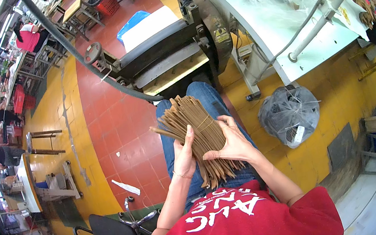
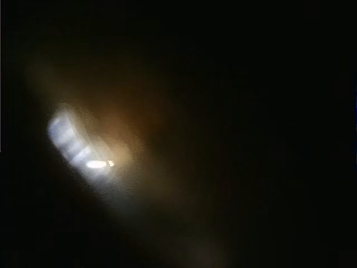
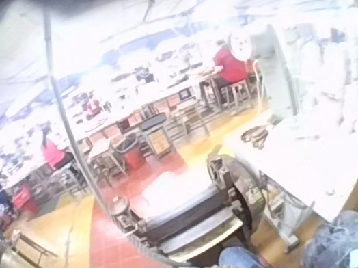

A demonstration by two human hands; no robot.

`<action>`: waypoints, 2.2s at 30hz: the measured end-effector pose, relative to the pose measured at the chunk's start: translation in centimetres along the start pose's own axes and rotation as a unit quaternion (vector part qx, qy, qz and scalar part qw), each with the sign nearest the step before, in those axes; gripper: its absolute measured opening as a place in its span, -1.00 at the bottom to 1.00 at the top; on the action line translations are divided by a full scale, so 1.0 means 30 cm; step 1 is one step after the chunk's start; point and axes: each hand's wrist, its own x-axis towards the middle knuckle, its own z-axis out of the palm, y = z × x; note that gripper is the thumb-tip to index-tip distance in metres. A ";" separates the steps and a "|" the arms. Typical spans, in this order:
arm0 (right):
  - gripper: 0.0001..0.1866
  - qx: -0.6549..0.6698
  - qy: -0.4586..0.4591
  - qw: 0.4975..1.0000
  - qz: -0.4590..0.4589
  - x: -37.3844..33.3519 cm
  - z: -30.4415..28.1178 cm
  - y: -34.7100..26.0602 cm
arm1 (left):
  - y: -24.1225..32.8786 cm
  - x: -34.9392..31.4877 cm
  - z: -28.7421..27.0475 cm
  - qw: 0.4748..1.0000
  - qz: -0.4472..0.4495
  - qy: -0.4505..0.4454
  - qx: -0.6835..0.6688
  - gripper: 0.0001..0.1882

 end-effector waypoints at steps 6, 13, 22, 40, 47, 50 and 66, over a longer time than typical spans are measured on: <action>0.35 0.251 -0.038 0.967 0.002 0.011 0.045 0.027 | 0.025 -0.033 -0.027 0.971 -0.056 -0.123 -0.198 -0.46; 0.20 0.462 -0.043 0.885 0.026 0.003 0.040 0.000 | 0.022 -0.040 -0.054 0.996 -0.005 -0.064 0.061 -0.11; 0.29 0.064 -0.012 0.998 -0.020 -0.023 0.020 -0.196 | -0.068 0.025 -0.180 0.945 -0.096 -0.202 -0.237 -0.13; -0.34 0.504 0.124 0.848 0.107 0.127 0.165 -0.057 | -0.117 0.071 -0.246 0.858 -0.047 -0.393 -0.327 -0.16; -0.44 0.683 -0.085 0.724 0.054 0.096 0.081 0.086 | -0.144 0.024 -0.265 0.881 -0.134 -0.371 -0.260 -0.17; -0.42 0.617 -0.235 0.750 -0.046 0.078 -0.111 0.163 | -0.101 0.001 -0.284 0.889 -0.179 -0.363 -0.217 -0.17; -0.62 0.471 -0.067 0.875 -0.088 0.155 -0.083 -0.160 | -0.062 -0.006 -0.185 0.735 -0.115 -0.466 -0.478 -0.27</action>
